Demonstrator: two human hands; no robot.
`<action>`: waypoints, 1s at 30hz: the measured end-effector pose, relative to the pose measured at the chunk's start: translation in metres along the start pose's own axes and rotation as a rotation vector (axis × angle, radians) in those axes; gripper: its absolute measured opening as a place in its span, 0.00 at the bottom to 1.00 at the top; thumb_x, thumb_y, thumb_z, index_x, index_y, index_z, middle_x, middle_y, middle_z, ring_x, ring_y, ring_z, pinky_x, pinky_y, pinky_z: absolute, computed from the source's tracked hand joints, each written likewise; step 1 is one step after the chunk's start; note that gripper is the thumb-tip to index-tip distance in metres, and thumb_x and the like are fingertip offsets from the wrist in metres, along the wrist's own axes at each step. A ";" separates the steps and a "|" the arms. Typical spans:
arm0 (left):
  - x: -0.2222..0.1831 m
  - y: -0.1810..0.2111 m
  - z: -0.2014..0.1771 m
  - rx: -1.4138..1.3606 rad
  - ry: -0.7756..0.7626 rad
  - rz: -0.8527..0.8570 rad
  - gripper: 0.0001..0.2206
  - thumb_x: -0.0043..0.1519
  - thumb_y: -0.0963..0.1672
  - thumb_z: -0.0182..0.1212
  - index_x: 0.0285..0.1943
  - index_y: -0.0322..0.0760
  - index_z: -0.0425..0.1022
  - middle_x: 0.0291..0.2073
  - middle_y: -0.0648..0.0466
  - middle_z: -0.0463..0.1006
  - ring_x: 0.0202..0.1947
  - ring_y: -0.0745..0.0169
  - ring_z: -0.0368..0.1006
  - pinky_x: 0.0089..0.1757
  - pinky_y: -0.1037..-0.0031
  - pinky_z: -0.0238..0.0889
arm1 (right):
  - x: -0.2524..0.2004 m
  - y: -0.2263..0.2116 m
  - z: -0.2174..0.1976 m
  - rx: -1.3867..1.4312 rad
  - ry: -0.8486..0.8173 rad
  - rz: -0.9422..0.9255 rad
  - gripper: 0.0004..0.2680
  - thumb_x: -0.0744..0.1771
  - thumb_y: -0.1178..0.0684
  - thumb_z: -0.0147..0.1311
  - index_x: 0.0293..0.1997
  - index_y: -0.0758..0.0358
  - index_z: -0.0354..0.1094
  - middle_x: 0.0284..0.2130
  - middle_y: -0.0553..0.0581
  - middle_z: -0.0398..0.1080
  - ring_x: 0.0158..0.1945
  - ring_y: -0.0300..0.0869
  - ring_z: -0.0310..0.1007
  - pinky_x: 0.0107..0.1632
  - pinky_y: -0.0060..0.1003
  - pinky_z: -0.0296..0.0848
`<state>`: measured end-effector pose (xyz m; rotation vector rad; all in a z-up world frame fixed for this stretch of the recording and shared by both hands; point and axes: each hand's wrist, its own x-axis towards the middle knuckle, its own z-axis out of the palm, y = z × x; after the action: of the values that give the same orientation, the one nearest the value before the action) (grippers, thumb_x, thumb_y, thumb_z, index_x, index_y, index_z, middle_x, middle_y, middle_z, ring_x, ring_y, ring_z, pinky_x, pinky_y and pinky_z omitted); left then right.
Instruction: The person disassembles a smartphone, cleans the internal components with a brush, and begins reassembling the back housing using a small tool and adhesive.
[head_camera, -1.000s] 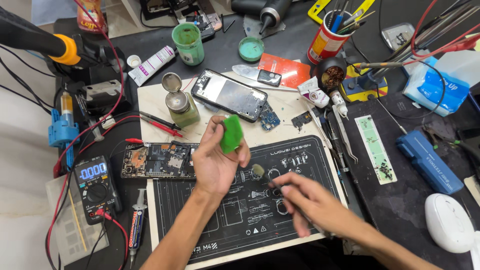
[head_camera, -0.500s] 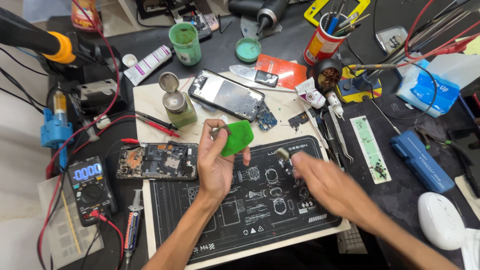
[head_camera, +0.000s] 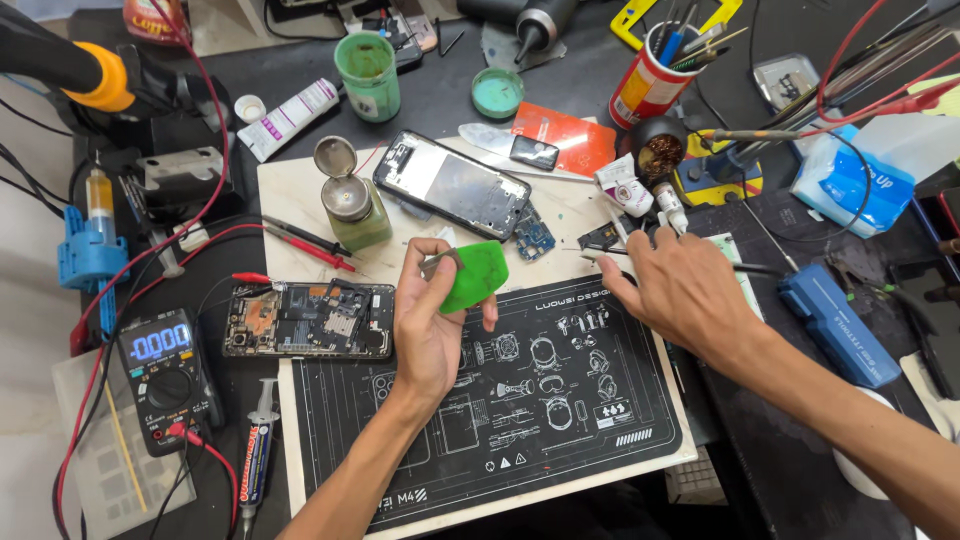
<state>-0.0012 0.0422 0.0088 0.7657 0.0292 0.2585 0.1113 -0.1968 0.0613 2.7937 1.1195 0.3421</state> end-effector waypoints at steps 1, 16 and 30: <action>0.000 0.000 0.000 -0.001 -0.002 0.000 0.08 0.72 0.44 0.48 0.51 0.35 0.58 0.38 0.40 0.77 0.29 0.54 0.74 0.32 0.67 0.66 | 0.001 0.000 -0.001 -0.004 0.004 0.002 0.19 0.67 0.36 0.51 0.25 0.64 0.66 0.17 0.62 0.68 0.21 0.54 0.71 0.27 0.48 0.71; -0.003 0.006 0.036 -0.024 0.074 0.108 0.09 0.73 0.45 0.47 0.53 0.36 0.55 0.41 0.40 0.76 0.33 0.53 0.74 0.37 0.65 0.68 | -0.012 -0.045 -0.029 1.282 -0.453 0.369 0.16 0.71 0.47 0.45 0.55 0.65 0.77 0.34 0.62 0.77 0.21 0.47 0.68 0.27 0.45 0.67; -0.006 -0.042 0.091 0.084 -0.003 0.042 0.08 0.75 0.43 0.45 0.57 0.32 0.56 0.44 0.47 0.69 0.44 0.65 0.69 0.48 0.69 0.65 | -0.045 -0.034 -0.028 2.532 -0.062 0.775 0.14 0.69 0.55 0.41 0.58 0.74 0.63 0.46 0.63 0.74 0.53 0.47 0.75 0.60 0.44 0.71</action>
<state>0.0128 -0.0500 0.0450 0.8512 0.0212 0.2974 0.0497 -0.2026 0.0750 -0.8054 0.1422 0.6695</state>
